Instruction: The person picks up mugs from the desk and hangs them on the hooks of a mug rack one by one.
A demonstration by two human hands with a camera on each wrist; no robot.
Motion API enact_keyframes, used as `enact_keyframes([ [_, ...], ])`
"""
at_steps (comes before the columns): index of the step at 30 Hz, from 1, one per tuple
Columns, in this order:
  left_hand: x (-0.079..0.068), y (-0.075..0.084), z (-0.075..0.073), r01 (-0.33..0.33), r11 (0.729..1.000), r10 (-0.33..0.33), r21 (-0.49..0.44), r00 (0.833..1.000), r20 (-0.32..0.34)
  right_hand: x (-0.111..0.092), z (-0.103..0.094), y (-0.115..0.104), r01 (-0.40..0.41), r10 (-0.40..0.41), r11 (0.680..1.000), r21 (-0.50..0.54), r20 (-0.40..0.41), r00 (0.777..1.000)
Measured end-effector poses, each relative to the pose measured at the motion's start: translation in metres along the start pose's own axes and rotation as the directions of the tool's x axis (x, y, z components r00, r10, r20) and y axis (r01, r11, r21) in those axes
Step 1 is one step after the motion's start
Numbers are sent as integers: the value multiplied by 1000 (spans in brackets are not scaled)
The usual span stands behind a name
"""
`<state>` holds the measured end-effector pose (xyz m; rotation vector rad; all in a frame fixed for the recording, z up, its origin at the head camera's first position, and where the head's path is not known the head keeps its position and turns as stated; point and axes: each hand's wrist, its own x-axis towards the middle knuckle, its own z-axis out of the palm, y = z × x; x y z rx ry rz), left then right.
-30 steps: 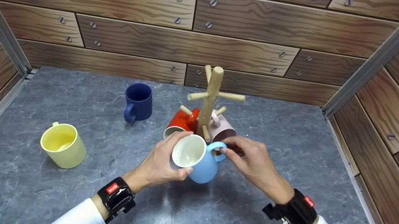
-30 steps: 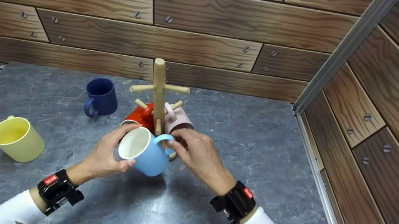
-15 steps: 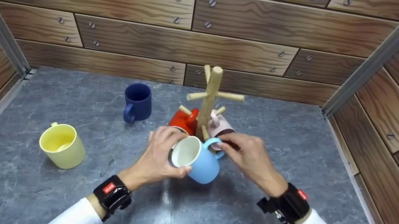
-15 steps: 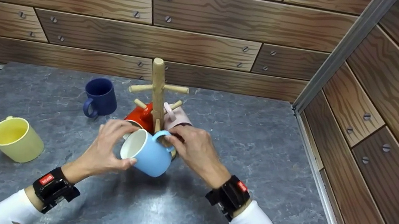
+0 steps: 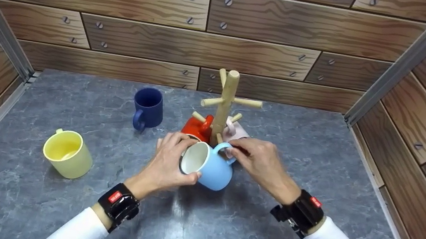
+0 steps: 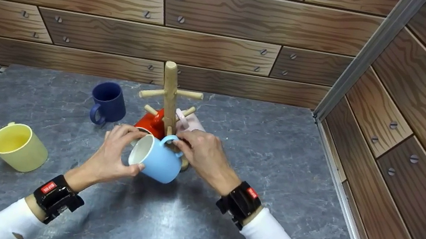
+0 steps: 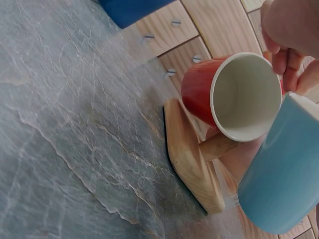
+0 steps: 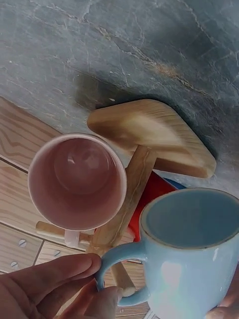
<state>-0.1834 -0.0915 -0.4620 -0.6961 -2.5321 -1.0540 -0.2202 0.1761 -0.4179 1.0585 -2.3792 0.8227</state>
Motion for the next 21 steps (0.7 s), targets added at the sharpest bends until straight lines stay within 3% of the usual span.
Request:
enact_keyframes([
  [14,-2,-2,0,65,998,-65,3,998,25,3,4,0,31,-30,997,-76,7,1000],
  [21,-6,-7,3,82,997,-82,13,996,41,7,5,-1,-42,44,998,-44,26,999],
])
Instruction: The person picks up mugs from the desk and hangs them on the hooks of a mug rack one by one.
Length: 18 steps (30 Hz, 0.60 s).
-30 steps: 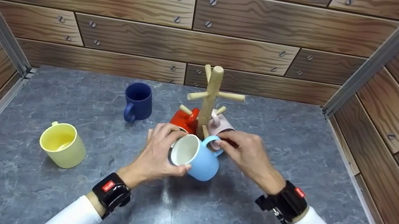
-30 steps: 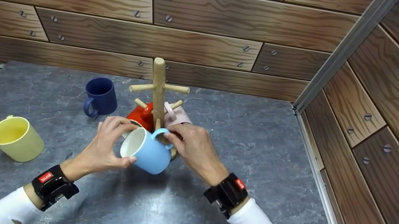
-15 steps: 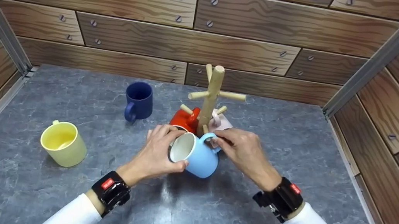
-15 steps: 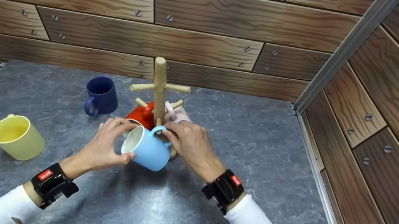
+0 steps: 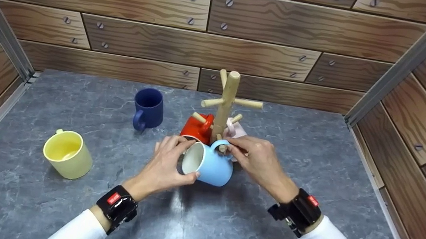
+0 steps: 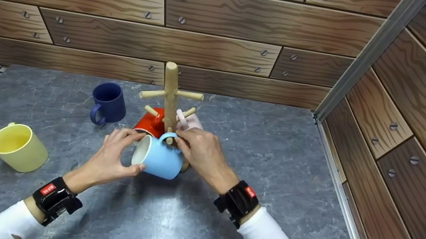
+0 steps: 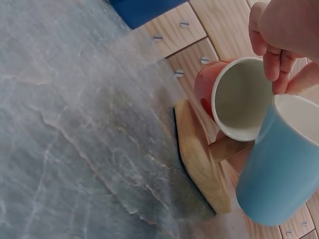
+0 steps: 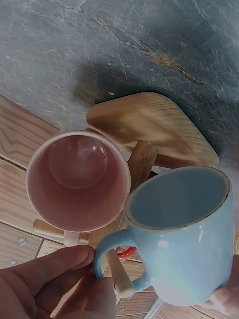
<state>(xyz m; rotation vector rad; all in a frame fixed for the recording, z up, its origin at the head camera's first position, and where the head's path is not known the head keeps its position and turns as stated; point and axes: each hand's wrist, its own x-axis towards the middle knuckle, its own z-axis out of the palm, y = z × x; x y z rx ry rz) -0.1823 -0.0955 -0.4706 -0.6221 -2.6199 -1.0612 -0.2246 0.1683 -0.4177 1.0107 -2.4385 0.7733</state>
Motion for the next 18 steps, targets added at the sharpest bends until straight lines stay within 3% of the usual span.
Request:
enact_keyframes([
  [8,-2,-3,5,10,1000,-10,6,1000,23,3,1,0,-70,70,997,19,8,997],
  [18,-6,-3,8,55,998,-55,-10,997,62,6,3,2,-83,83,996,16,5,997],
])
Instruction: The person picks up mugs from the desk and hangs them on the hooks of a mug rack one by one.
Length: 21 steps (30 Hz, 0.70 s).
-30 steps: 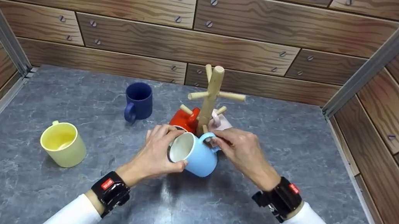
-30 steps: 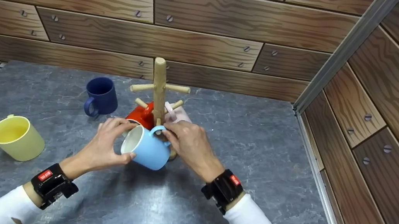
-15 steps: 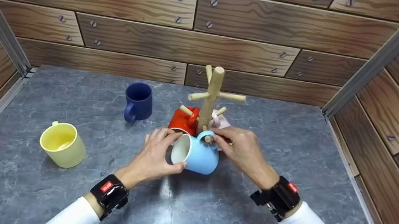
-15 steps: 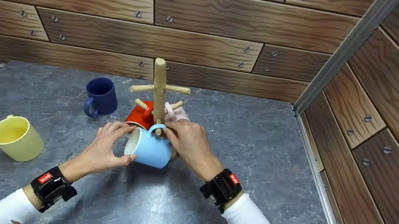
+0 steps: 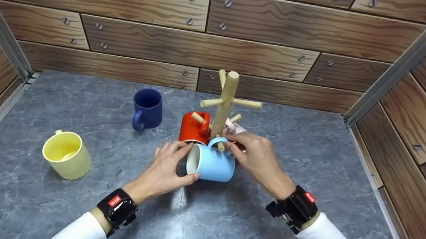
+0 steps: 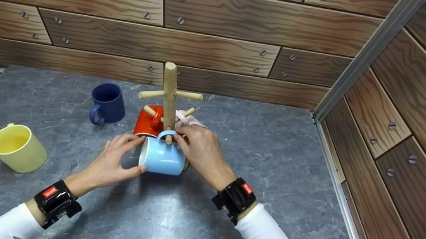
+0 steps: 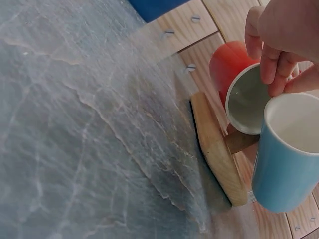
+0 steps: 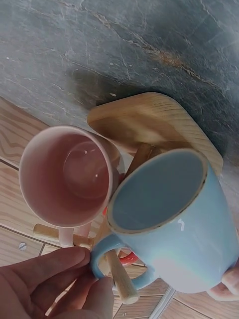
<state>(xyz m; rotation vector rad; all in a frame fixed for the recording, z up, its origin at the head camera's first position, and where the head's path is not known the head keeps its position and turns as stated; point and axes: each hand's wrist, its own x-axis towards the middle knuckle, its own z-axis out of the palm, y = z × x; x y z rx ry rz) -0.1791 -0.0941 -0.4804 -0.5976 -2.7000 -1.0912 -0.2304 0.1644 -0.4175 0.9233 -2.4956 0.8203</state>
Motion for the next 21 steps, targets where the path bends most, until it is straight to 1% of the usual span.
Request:
enact_keyframes([
  [4,-2,0,3,-5,1000,5,8,1000,6,0,1,1,2,-3,1000,-10,-5,1000],
  [10,-4,-2,3,-41,998,40,43,999,9,-1,1,2,-18,18,1000,9,-10,1000],
  [16,-11,-6,-2,-71,996,70,57,997,17,-4,-2,4,-61,61,997,45,2,998],
  [21,-16,-12,-8,-107,991,108,79,994,-5,-8,-7,8,-75,75,996,56,9,997],
])
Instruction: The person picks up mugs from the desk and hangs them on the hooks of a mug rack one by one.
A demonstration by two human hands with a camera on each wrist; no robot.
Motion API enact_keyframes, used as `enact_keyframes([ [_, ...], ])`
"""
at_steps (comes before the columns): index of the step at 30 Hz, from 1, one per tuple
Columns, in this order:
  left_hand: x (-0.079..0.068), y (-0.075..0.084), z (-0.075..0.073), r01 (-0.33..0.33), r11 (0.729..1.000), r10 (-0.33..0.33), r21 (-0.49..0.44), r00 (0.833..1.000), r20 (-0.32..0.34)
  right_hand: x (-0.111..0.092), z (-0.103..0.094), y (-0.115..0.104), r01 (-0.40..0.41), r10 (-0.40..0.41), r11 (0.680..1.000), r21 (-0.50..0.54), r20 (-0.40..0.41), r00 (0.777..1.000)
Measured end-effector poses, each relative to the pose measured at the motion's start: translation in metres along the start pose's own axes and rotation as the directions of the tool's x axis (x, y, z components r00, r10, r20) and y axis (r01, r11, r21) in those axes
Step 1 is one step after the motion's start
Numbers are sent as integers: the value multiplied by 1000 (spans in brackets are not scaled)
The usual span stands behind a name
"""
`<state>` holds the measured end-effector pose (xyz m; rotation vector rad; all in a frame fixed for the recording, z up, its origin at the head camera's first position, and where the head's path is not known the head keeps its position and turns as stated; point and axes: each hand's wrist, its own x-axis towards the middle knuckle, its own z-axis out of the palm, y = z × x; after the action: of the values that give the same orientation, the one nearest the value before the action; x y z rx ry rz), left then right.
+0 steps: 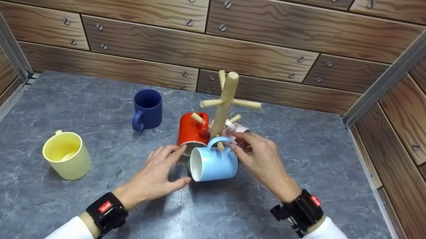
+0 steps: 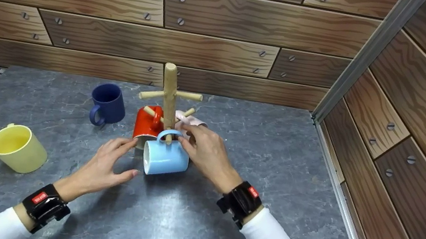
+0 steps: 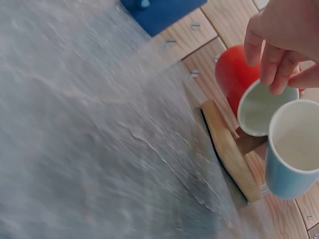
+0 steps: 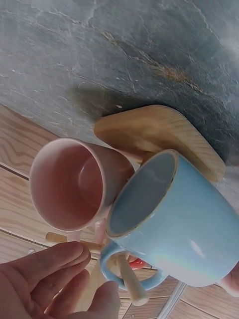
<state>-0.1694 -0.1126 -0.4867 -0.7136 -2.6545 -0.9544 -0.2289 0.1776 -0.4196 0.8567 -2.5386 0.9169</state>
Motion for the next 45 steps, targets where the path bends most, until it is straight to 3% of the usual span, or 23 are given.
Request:
enact_keyframes([
  [8,-3,-10,-16,-73,995,78,68,994,-70,-9,-10,11,-42,44,998,48,-30,999],
  [14,-2,-19,-31,-94,984,110,151,989,-98,-19,-21,22,-100,100,995,-4,-57,993],
  [20,0,-27,-49,-76,958,102,277,992,-79,-26,-29,37,-150,144,985,-87,-75,987],
  [31,-10,-50,-94,109,918,-84,380,993,-83,-33,-37,61,-174,162,973,-148,-95,982],
  [39,-36,-70,-117,242,861,-214,448,970,-114,-37,-36,72,-103,78,973,-208,-123,989],
  [45,-56,-83,-125,317,831,-285,457,948,-140,-43,-36,78,-114,91,966,-233,-106,990],
])
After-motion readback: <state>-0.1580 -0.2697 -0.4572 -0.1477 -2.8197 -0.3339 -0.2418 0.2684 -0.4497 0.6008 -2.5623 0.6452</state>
